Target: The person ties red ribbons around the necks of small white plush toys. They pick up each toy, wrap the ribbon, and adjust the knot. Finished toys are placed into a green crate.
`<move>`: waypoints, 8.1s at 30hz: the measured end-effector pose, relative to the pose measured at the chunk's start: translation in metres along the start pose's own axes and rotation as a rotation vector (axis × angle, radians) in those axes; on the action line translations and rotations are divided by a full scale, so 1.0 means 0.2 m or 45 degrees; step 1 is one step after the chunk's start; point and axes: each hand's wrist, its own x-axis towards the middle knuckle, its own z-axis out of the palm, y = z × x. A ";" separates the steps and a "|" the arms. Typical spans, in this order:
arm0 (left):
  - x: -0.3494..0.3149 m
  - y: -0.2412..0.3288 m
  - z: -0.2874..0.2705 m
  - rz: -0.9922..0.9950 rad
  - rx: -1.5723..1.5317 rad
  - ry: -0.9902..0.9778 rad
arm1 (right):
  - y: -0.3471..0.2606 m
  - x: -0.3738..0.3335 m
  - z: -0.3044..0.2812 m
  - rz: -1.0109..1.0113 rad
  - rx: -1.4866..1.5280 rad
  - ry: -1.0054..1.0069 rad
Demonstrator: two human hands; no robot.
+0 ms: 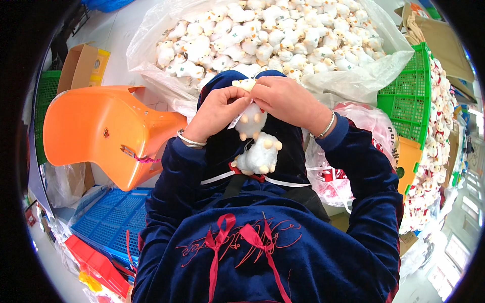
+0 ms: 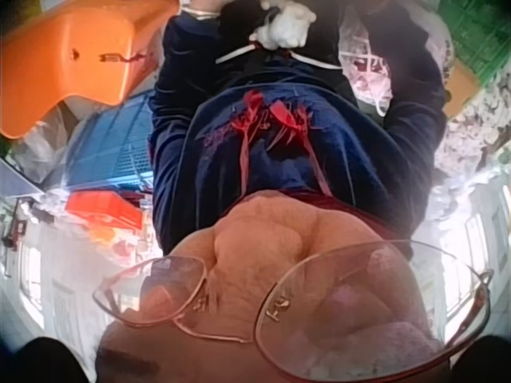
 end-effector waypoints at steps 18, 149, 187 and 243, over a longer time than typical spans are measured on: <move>-0.02 0.03 -0.06 -0.153 -0.198 -0.093 | 0.01 -0.09 0.23 -0.145 0.076 0.544; -0.03 0.21 -0.11 -0.289 0.118 -0.102 | -0.24 -0.17 0.10 1.097 1.360 0.447; -0.16 0.10 0.09 -0.071 0.020 0.007 | -0.30 -0.19 0.16 1.115 1.182 0.482; -0.16 0.00 0.19 -0.235 0.116 0.398 | -0.23 -0.18 0.37 0.923 1.247 0.713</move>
